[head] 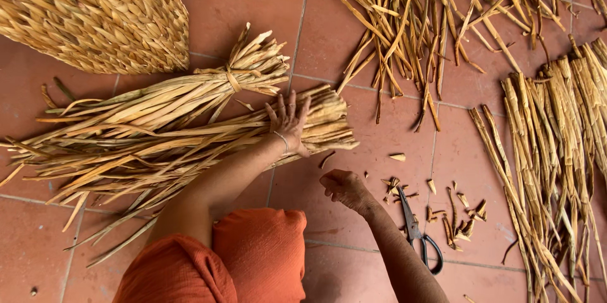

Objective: The person uses a pair of scissors to trim the ends of dried plant stalks. They hold a bundle of stalks in their left hand and cut the tips with the scissors in their right hand, dropping the trimmed pieces onto the tiled floor. The person works through a pile of stalks, occasionally adjusting the bundle to reach different sections.

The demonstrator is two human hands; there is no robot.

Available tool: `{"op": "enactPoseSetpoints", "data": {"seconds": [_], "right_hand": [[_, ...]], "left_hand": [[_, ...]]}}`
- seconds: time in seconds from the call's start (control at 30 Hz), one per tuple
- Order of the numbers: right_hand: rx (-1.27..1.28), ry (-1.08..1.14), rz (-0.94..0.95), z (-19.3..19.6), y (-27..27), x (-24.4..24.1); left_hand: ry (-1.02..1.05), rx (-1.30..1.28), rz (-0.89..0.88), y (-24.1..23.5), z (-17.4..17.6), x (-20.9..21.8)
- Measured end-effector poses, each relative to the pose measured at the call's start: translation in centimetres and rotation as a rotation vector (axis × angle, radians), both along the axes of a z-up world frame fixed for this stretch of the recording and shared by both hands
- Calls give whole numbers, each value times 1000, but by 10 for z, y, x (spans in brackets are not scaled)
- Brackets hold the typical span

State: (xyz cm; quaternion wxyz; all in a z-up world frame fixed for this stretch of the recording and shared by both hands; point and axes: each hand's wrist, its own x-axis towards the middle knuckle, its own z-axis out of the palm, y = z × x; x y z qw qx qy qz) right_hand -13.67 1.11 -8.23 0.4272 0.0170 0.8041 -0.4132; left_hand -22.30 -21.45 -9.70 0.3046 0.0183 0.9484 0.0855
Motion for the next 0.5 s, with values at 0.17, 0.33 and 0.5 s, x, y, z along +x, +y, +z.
{"op": "enactPoseSetpoints", "data": {"seconds": [0.17,0.33,0.5], "right_hand": [[-50,-55,-69,-27,8,3],[-173,-50,-236,-47,10,7],[-363,-21,-619,-88,21,8]], "left_hand": [[8,51,9,2,-18,2],[120,-13,-73,14,-33,25],[239,56,-187,5,-44,30]]}}
